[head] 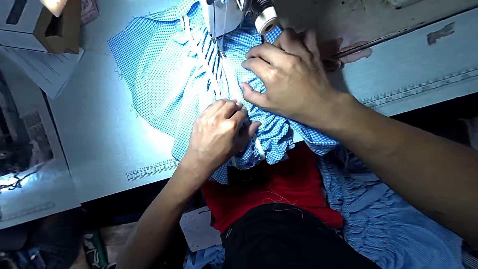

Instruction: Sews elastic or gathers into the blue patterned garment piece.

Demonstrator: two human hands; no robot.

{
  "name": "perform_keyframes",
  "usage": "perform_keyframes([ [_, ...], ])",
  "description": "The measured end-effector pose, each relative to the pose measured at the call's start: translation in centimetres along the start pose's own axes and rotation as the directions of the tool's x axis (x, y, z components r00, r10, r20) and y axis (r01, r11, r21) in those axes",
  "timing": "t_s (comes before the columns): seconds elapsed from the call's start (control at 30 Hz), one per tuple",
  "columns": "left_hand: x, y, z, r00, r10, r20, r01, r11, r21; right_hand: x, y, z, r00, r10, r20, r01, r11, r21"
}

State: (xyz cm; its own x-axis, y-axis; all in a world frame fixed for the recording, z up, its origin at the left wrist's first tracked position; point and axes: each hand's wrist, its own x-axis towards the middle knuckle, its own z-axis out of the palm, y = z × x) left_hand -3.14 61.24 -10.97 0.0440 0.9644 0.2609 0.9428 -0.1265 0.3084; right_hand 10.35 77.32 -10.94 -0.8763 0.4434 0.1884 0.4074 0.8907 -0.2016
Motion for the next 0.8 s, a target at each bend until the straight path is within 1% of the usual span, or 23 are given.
perform_keyframes([
  [0.17,0.12,-0.03,0.02,1.0,-0.005,-0.003,0.006,1.0,0.019,-0.13,0.13,0.28,0.996,-0.043,-0.076,0.043,0.999,-0.01],
  [0.27,-0.01,-0.05,0.0,1.0,0.003,0.006,-0.003,1.0,0.014,-0.01,0.06,-0.13,1.0,-0.009,-0.021,0.008,0.999,-0.034],
  [0.4,0.01,-0.03,0.03,1.0,0.007,0.003,-0.007,1.0,-0.011,0.16,0.09,-0.14,0.998,-0.056,-0.031,0.055,0.998,-0.019],
  [0.5,0.0,0.12,-0.1,1.0,-0.014,0.017,0.014,1.0,-0.012,0.19,0.06,-0.22,1.0,-0.025,-0.005,0.025,0.999,-0.047],
  [0.6,-0.12,0.34,-0.35,0.998,-0.044,0.045,0.044,0.999,-0.006,0.22,-0.13,-0.31,0.999,-0.049,-0.002,0.049,0.998,-0.03],
  [0.67,-0.13,0.44,-0.32,0.998,-0.052,0.048,0.052,0.999,0.001,0.17,-0.14,-0.28,0.999,-0.048,-0.008,0.048,0.998,-0.028],
  [0.73,-0.18,0.41,-0.23,0.998,-0.051,0.042,0.051,0.999,0.002,0.2,-0.32,-0.51,1.0,-0.023,0.018,0.023,0.999,-0.043],
  [0.8,-0.25,0.35,-0.22,0.998,-0.042,0.041,0.042,0.999,-0.002,0.16,-0.52,-0.62,0.999,-0.038,0.028,0.04,0.997,-0.059],
])
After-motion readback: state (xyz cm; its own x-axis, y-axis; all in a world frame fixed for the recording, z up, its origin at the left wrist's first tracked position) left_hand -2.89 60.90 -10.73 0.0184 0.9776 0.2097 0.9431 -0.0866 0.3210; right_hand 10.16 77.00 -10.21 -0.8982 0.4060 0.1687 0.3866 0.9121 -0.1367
